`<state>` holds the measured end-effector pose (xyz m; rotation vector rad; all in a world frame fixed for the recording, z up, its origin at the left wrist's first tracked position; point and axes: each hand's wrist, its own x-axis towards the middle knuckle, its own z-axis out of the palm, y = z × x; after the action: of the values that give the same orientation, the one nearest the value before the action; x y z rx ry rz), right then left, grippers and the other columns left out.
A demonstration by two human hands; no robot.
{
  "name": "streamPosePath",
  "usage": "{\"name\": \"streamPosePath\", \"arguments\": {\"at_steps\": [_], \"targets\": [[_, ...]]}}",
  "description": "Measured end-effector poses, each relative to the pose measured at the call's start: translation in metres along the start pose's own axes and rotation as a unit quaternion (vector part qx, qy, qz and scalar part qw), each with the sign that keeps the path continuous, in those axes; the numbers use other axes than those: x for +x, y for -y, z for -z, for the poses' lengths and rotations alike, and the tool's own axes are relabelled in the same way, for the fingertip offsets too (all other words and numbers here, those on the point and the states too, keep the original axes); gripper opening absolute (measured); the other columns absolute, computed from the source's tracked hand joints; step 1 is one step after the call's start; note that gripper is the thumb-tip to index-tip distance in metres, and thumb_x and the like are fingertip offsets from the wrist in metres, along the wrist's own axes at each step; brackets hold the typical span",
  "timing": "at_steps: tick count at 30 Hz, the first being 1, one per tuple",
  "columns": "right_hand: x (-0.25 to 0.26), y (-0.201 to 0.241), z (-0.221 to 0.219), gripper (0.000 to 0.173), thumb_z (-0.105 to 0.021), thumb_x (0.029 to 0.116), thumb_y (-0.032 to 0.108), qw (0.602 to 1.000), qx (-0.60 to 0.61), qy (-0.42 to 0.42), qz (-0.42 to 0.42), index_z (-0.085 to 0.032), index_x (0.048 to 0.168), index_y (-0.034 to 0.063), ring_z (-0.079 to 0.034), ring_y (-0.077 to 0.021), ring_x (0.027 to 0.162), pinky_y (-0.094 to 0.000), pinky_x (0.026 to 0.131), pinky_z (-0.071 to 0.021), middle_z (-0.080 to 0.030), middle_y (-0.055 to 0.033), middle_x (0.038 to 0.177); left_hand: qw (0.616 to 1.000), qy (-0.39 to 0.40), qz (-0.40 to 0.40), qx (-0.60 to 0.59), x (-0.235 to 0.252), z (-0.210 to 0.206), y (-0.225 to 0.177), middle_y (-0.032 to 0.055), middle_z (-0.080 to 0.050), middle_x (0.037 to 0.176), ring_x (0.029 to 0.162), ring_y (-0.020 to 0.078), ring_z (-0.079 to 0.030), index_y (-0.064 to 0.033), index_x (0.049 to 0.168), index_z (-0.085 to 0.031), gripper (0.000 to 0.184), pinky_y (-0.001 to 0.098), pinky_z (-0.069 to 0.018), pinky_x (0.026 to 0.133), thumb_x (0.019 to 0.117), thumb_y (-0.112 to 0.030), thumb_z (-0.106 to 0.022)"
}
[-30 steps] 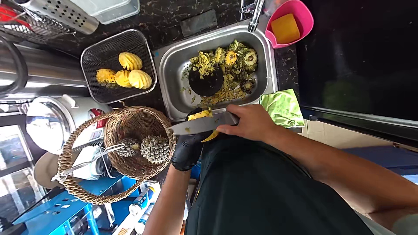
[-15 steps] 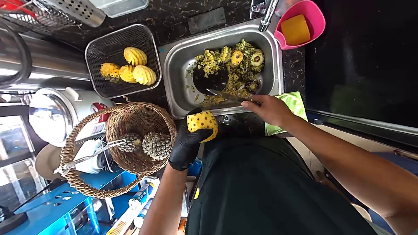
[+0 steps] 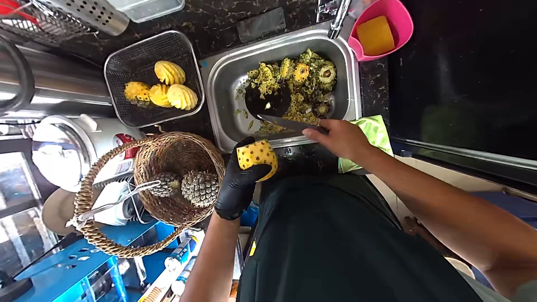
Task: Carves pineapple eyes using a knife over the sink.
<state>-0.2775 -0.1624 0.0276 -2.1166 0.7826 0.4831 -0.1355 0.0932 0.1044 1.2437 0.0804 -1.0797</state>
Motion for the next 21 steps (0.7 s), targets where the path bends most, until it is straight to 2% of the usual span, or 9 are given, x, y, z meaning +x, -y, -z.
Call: {"name": "streamPosePath", "arguments": {"at_steps": [3,5,8,9,11,14,16,19,21], "targets": [[-0.021,0.020,0.005,0.067,-0.048,0.0913,0.080,0.997,0.073,0.023,0.027,-0.066,0.087,0.0152,-0.060,-0.0269,0.062,-0.0548,0.055,-0.0484,-0.058,-0.0056,0.066,0.997,0.038,0.007,-0.074,0.003,0.007,0.003,0.0192,-0.067,0.119,0.106,0.0290,-0.069,-0.0109,0.137,-0.053,0.070,0.0488,-0.0580,0.093,0.0746,-0.004,-0.082],[-0.036,0.040,0.006,0.068,-0.050,0.0862,0.084,0.992,0.090,0.016,0.086,-0.067,0.086,0.0183,-0.059,-0.0211,0.059,-0.0509,0.053,-0.0497,-0.057,-0.0007,0.063,0.994,0.058,0.006,-0.091,0.005,0.004,0.005,0.0183,-0.068,0.117,0.105,0.0279,-0.069,-0.0085,0.130,-0.058,0.059,0.0484,-0.0573,0.095,0.0768,-0.006,-0.082],[-0.050,0.065,0.005,0.074,-0.045,0.0795,0.093,0.986,0.048,0.002,0.162,-0.065,0.084,0.0221,-0.058,-0.0143,0.056,-0.0440,0.051,-0.0467,-0.054,0.0048,0.059,0.997,-0.024,-0.004,-0.073,-0.002,-0.019,0.007,0.0113,-0.074,0.091,0.086,0.0189,-0.072,-0.0036,0.096,-0.071,0.022,0.0378,-0.0598,0.084,0.0752,0.005,-0.073],[-0.052,0.069,0.005,0.073,-0.045,0.0794,0.093,0.984,0.030,0.002,0.175,-0.064,0.083,0.0229,-0.058,-0.0129,0.056,-0.0420,0.051,-0.0458,-0.053,0.0060,0.058,0.994,-0.068,-0.014,-0.081,-0.006,-0.024,0.012,0.0114,-0.073,0.088,0.083,0.0185,-0.071,-0.0022,0.094,-0.067,0.018,0.0371,-0.0604,0.081,0.0782,0.008,-0.065],[-0.050,0.069,0.003,0.072,-0.045,0.0803,0.093,0.981,0.000,-0.009,0.194,-0.063,0.083,0.0230,-0.058,-0.0122,0.056,-0.0402,0.051,-0.0447,-0.052,0.0064,0.057,0.989,-0.103,-0.029,-0.104,-0.009,-0.029,0.020,0.0135,-0.072,0.089,0.084,0.0201,-0.071,0.0008,0.097,-0.064,0.018,0.0381,-0.0604,0.079,0.0813,0.009,-0.063],[-0.039,0.051,-0.006,0.073,-0.048,0.0803,0.090,0.974,-0.028,-0.069,0.214,-0.064,0.084,0.0188,-0.058,-0.0170,0.052,-0.0430,0.047,-0.0440,-0.052,0.0029,0.055,0.994,-0.031,-0.020,-0.099,-0.006,-0.022,0.020,0.0141,-0.074,0.096,0.091,0.0213,-0.073,0.0001,0.100,-0.070,0.028,0.0391,-0.0604,0.087,0.0735,0.001,-0.079],[-0.036,0.046,-0.006,0.073,-0.047,0.0795,0.091,0.978,-0.034,-0.065,0.197,-0.063,0.083,0.0197,-0.057,-0.0162,0.053,-0.0429,0.049,-0.0439,-0.052,0.0036,0.056,0.997,-0.009,0.003,-0.083,-0.003,-0.018,0.016,0.0133,-0.074,0.096,0.092,0.0204,-0.072,-0.0016,0.099,-0.070,0.029,0.0377,-0.0594,0.087,0.0722,0.001,-0.081],[-0.044,0.057,-0.007,0.073,-0.046,0.0796,0.092,0.978,-0.024,-0.048,0.203,-0.063,0.080,0.0212,-0.057,-0.0135,0.052,-0.0408,0.049,-0.0436,-0.051,0.0053,0.054,0.994,-0.076,0.017,-0.078,-0.009,-0.030,0.019,0.0141,-0.073,0.087,0.081,0.0200,-0.072,0.0005,0.092,-0.066,0.023,0.0367,-0.0611,0.077,0.0707,0.008,-0.071],[-0.040,0.056,-0.007,0.073,-0.046,0.0789,0.092,0.973,-0.030,-0.061,0.219,-0.062,0.080,0.0201,-0.056,-0.0151,0.051,-0.0409,0.047,-0.0420,-0.050,0.0043,0.054,0.991,-0.113,0.049,-0.060,-0.011,-0.040,0.011,0.0132,-0.073,0.086,0.080,0.0197,-0.072,-0.0010,0.092,-0.066,0.025,0.0365,-0.0615,0.076,0.0690,0.010,-0.069]]}}
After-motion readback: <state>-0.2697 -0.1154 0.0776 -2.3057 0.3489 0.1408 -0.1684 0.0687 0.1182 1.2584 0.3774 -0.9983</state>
